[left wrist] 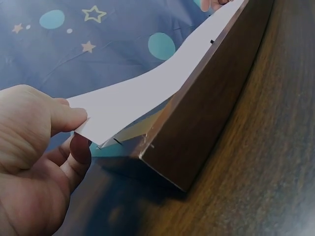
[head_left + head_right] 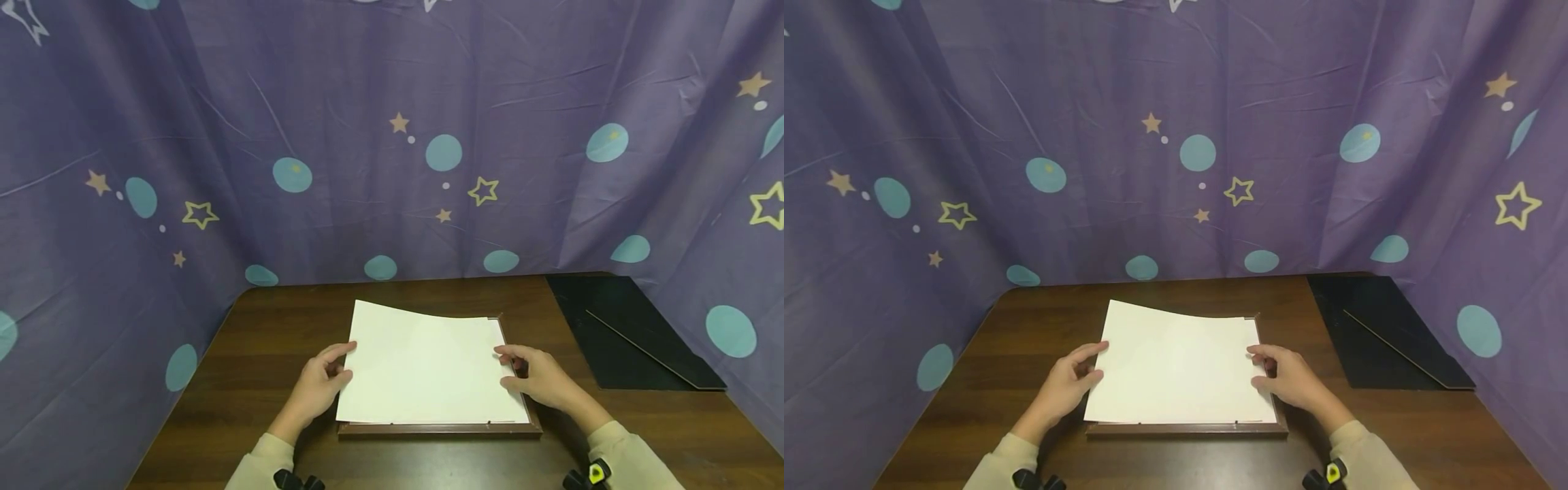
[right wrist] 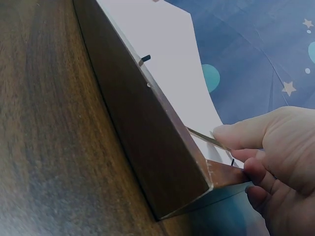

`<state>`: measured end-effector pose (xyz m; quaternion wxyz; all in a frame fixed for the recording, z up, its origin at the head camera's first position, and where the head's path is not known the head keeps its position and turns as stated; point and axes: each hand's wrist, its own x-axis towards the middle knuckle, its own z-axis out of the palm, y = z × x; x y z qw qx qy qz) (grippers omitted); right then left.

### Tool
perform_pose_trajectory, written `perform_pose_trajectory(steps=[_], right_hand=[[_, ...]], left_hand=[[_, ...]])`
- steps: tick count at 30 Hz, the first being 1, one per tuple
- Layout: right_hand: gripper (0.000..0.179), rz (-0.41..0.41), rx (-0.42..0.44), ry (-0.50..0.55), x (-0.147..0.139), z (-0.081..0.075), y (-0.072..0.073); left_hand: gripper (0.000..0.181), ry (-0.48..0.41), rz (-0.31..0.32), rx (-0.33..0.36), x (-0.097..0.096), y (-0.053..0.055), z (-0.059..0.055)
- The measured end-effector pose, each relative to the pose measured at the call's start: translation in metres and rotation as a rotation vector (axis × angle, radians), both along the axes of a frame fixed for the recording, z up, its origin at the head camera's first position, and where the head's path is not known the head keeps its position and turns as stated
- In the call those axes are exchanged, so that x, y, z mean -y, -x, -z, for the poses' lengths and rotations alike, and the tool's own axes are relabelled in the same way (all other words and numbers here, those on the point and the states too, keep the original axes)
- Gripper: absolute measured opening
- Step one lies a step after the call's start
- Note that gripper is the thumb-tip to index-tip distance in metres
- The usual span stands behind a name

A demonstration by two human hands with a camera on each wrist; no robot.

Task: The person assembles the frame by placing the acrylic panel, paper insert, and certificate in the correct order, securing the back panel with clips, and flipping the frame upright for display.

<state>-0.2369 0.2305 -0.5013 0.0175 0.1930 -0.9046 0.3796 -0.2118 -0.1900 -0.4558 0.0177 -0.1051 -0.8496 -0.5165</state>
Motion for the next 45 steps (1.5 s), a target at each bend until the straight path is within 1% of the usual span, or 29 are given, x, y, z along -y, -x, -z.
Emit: perform_pose_trajectory(steps=[1, 2, 6, 8, 12, 14, 19, 24, 29, 38, 43, 45], right_hand=[[0.053, 0.004, 0.007, -0.004, 0.0, 0.0, 0.0], [0.053, 0.007, 0.014, -0.01, 0.0, -0.001, 0.0], [0.055, 0.029, 0.024, -0.033, -0.001, -0.001, -0.001], [0.056, 0.029, 0.005, -0.039, -0.001, 0.001, -0.001], [0.059, 0.031, -0.032, -0.034, -0.002, 0.003, -0.001], [0.062, 0.029, -0.036, -0.035, -0.002, 0.004, -0.001], [0.071, 0.039, 0.004, -0.03, -0.003, 0.005, -0.002], [0.075, 0.02, 0.037, -0.034, -0.004, 0.006, -0.003], [0.077, 0.002, 0.041, -0.026, -0.005, 0.008, -0.003], [0.08, -0.012, 0.048, -0.033, -0.009, 0.007, -0.002], [0.082, -0.021, 0.062, -0.045, -0.011, 0.005, -0.001], [0.083, -0.03, 0.068, -0.051, -0.012, 0.006, 0.0]], left_hand=[[0.046, -0.004, 0.0, 0.007, 0.0, 0.0, 0.0], [0.047, -0.012, 0.002, 0.01, 0.002, 0.003, 0.004], [0.048, -0.043, 0.008, 0.019, 0.01, 0.015, 0.027], [0.049, -0.045, 0.008, 0.023, 0.013, 0.021, 0.036], [0.05, -0.042, 0.007, 0.027, 0.011, 0.02, 0.036], [0.05, -0.041, 0.009, 0.026, 0.011, 0.02, 0.037], [0.05, -0.041, 0.014, 0.03, 0.009, 0.02, 0.037], [0.05, -0.041, 0.024, 0.043, 0.006, 0.019, 0.037], [0.049, -0.033, 0.031, 0.042, 0.002, 0.019, 0.037], [0.049, -0.016, 0.059, 0.001, -0.003, 0.022, 0.04], [0.048, -0.029, 0.066, 0.008, -0.004, 0.022, 0.04], [0.048, -0.02, 0.069, 0.003, -0.004, 0.022, 0.04]])
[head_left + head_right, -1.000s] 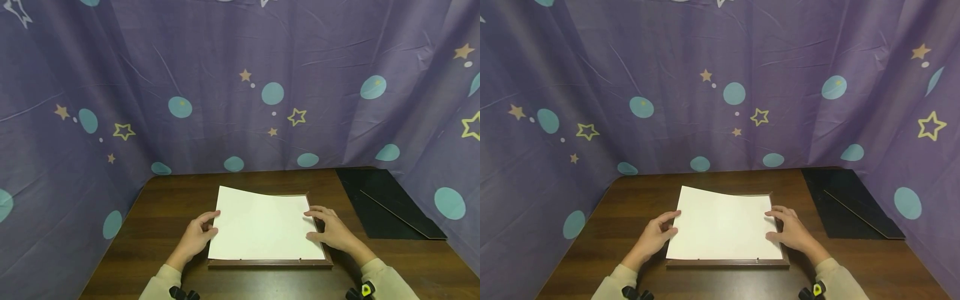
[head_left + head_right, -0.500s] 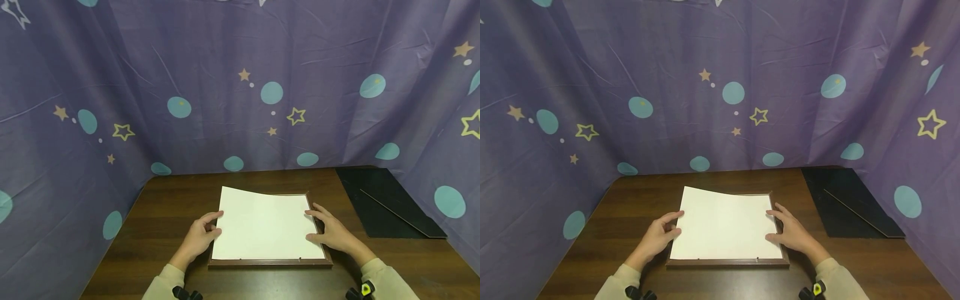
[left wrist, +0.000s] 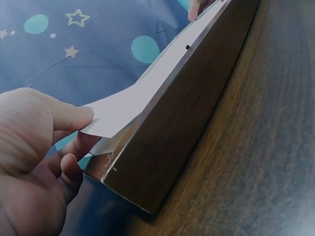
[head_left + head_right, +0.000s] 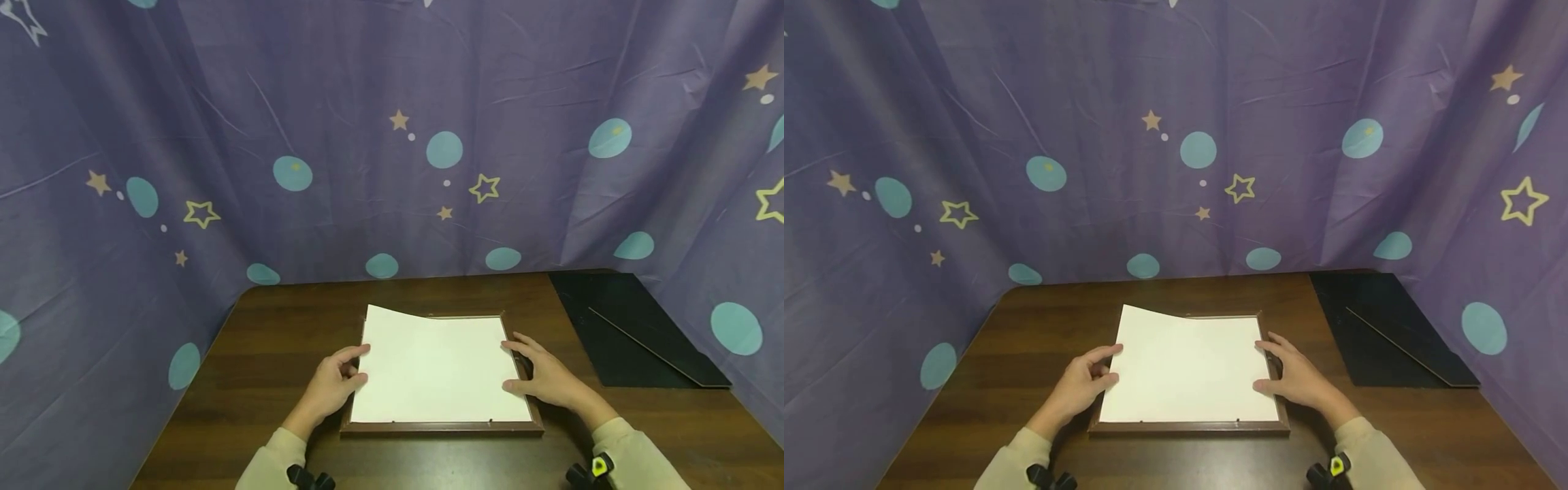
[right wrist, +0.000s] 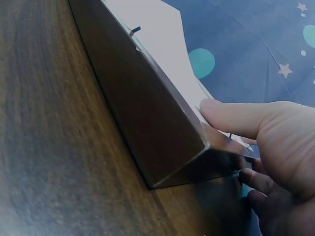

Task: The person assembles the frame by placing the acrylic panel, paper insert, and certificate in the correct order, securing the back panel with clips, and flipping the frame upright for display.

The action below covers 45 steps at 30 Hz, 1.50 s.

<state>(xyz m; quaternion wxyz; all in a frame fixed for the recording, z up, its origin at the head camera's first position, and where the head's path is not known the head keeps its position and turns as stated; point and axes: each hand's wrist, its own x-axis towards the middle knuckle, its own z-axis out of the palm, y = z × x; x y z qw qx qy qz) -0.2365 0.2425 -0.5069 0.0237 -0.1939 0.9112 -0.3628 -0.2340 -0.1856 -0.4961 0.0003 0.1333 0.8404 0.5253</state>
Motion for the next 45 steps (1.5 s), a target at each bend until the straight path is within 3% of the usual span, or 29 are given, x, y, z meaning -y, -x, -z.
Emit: perform_pose_trajectory(steps=[4, 10, 14, 18, 27, 45], right_hand=[[0.083, -0.011, 0.01, -0.007, -0.001, 0.0, 0.001], [0.083, -0.017, 0.0, -0.027, -0.004, 0.002, 0.004], [0.082, -0.021, -0.021, -0.046, -0.006, 0.005, 0.005], [0.081, -0.026, -0.028, -0.049, -0.007, 0.006, 0.005], [0.08, -0.036, -0.019, -0.044, -0.007, 0.003, 0.004], [0.079, -0.041, -0.001, -0.029, -0.009, 0.006, 0.003]], left_hand=[[0.048, 0.066, -0.003, -0.042, 0.0, 0.0, 0.0], [0.05, 0.231, -0.014, -0.151, 0.002, 0.0, -0.001], [0.051, 0.357, -0.01, -0.187, 0.003, 0.0, -0.001], [0.05, 0.424, 0.002, -0.211, 0.002, -0.001, 0.0], [0.051, 0.456, 0.042, -0.275, 0.005, -0.001, 0.0], [0.053, 0.525, 0.103, -0.256, 0.016, 0.005, 0.008]])
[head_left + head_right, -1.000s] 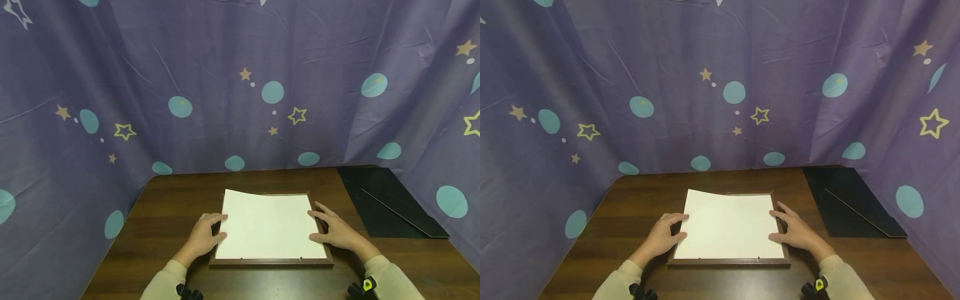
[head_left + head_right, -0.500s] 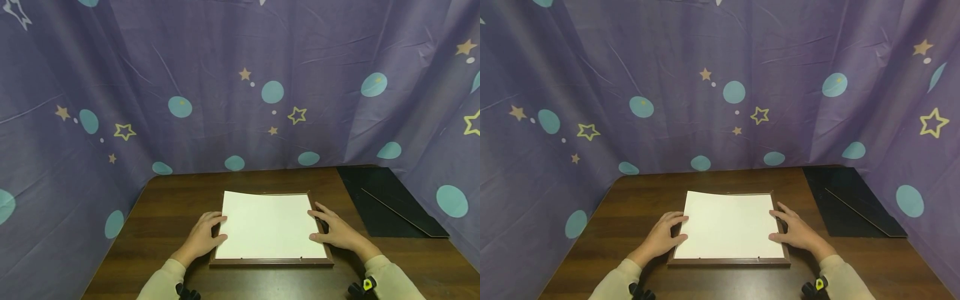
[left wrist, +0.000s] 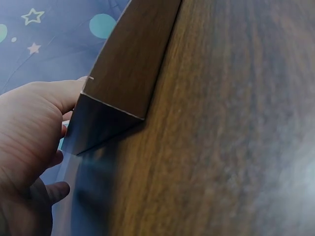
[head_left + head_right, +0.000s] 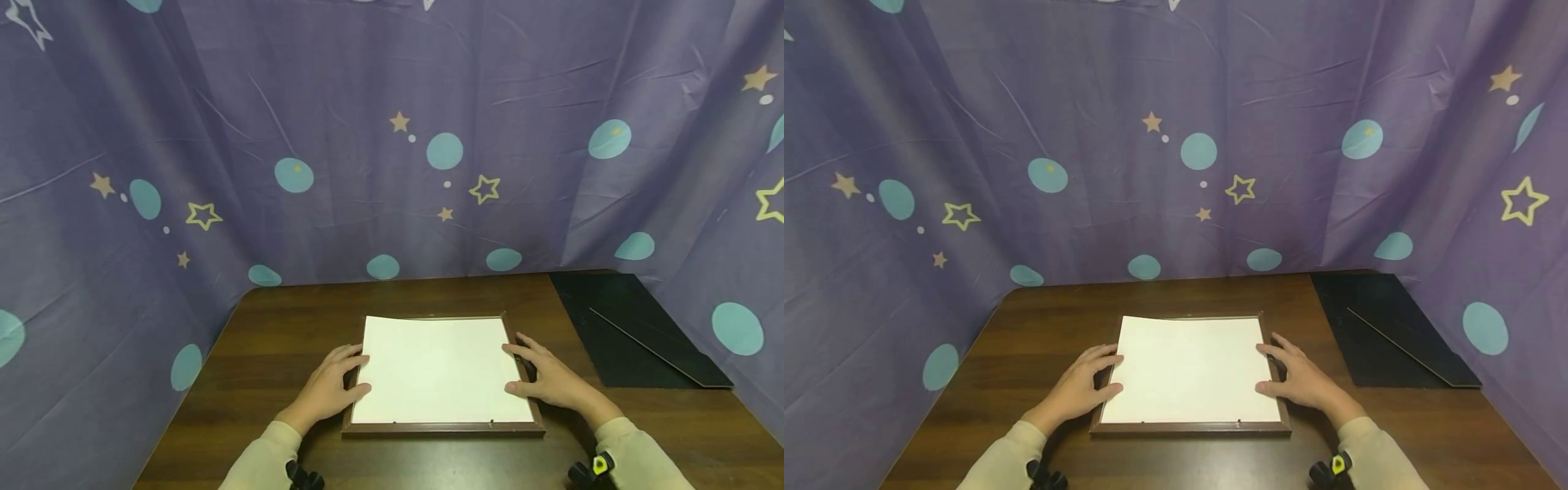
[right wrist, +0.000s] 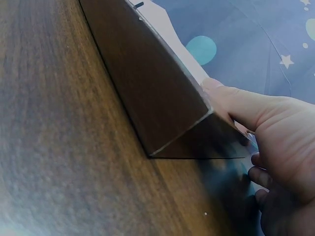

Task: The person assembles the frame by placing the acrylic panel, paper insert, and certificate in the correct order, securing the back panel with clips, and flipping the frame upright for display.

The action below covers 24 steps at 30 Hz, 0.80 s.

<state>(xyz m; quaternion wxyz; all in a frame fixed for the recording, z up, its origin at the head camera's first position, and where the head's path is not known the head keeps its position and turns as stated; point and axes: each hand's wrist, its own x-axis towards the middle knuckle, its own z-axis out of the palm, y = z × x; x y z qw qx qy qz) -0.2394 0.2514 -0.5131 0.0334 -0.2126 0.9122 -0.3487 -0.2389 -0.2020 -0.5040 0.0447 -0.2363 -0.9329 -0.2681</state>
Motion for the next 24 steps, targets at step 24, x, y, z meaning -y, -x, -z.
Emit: perform_pose_trajectory(steps=[24], right_hand=[[0.095, -0.134, -0.013, -0.03, 0.003, -0.008, 0.023]], left_hand=[[0.101, 0.296, 0.16, 0.064, -0.014, 0.021, -0.015]])
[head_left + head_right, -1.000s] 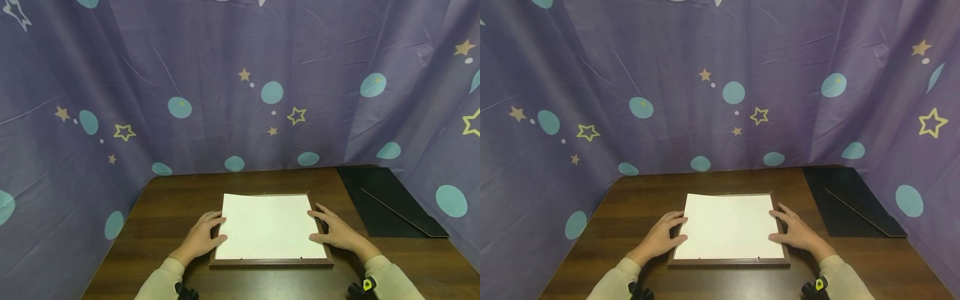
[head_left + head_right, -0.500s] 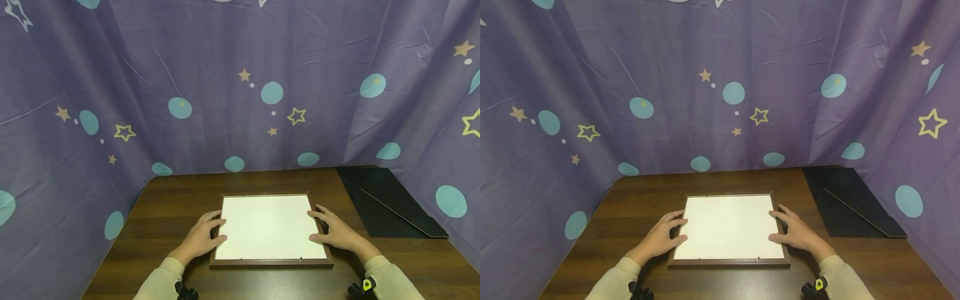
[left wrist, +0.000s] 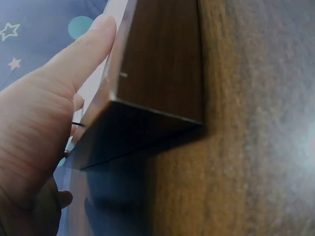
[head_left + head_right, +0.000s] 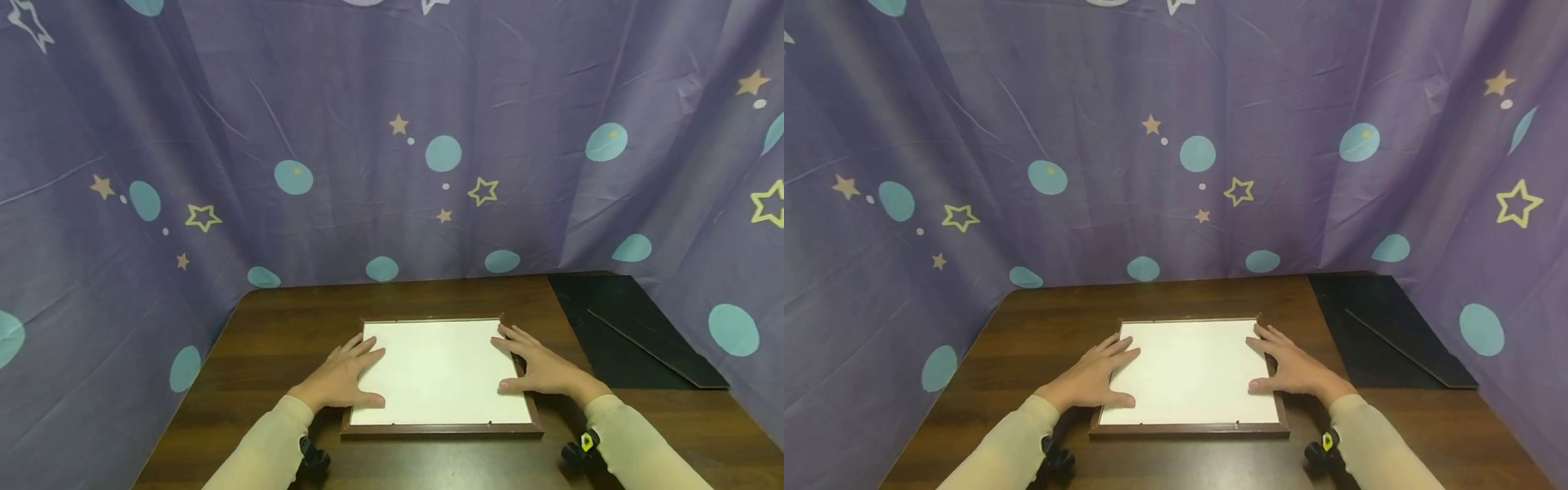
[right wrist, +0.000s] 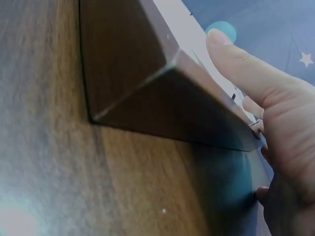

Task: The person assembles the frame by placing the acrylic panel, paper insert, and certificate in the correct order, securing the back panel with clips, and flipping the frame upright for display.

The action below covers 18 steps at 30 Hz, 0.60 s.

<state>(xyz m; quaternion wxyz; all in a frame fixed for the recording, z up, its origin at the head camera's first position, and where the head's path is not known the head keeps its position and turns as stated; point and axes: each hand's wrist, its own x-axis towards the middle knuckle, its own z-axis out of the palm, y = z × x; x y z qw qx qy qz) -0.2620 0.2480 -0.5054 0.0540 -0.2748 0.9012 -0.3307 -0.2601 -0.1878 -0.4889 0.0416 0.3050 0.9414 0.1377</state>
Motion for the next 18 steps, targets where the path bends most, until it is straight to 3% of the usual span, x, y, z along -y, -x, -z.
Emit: perform_pose_trajectory(steps=[11, 18], right_hand=[[0.096, -0.01, 0.034, 0.009, -0.002, 0.012, 0.004], [0.096, -0.018, 0.049, 0.038, 0.004, 0.01, 0.009]], left_hand=[[0.104, 0.033, -0.013, 0.026, -0.001, 0.005, 0.003], [0.105, 0.039, -0.034, 0.033, 0.005, 0.01, 0.005]])
